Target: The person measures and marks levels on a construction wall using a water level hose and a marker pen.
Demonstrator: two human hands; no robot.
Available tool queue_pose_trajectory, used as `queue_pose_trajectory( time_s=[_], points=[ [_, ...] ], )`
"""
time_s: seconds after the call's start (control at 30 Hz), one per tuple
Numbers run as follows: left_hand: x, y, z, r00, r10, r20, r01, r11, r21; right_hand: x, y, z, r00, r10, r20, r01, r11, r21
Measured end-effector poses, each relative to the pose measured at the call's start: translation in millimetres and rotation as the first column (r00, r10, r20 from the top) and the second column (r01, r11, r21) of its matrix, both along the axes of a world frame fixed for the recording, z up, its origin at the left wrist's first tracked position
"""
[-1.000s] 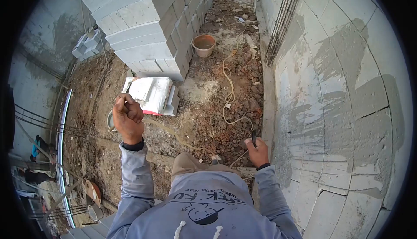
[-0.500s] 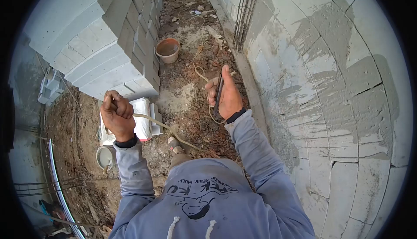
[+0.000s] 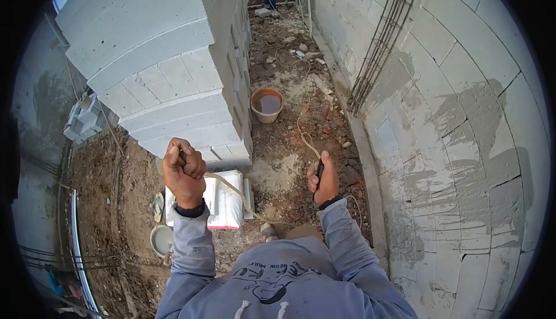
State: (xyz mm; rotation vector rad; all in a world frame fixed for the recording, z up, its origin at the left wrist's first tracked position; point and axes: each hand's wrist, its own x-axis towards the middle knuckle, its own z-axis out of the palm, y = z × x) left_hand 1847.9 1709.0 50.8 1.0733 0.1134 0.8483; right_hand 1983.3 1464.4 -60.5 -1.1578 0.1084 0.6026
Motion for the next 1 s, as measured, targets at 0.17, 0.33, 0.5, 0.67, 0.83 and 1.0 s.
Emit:
queue_pose_trajectory(
  time_s=[0.17, 0.33, 0.5, 0.67, 0.83, 1.0],
  points=[
    [0, 19, -7, 1.0, -0.015, 0.023, 0.015, 1.0, -0.009, 7, 39, 15, 0.975, 0.099, 0.199, -0.039, 0.957, -0.287],
    [2, 36, -3, 1.0, 0.012, -0.007, -0.012, 1.0, -0.008, 20, 79, 12, 0.96, 0.209, 0.185, -0.145, 0.939, -0.311],
    [11, 47, 5, 0.998, 0.049, -0.04, -0.048, 0.999, 0.026, 18, 118, 13, 0.919, 0.367, 0.148, -0.326, 0.914, -0.242],
    [39, 34, 8, 0.996, 0.004, -0.087, 0.001, 0.999, 0.05, 24, 143, 38, 0.692, 0.459, 0.557, -0.3, 0.885, -0.356],
    [64, 13, 8, 0.978, -0.011, -0.207, 0.04, 0.99, 0.138, 18, 151, 84, 0.433, 0.254, 0.865, -0.067, 0.966, -0.25],
    [89, 1, -1, 0.973, -0.106, -0.206, 0.124, 0.989, 0.079, 30, 148, 110, 0.212, 0.13, 0.969, -0.003, 0.991, -0.132]
  ],
)
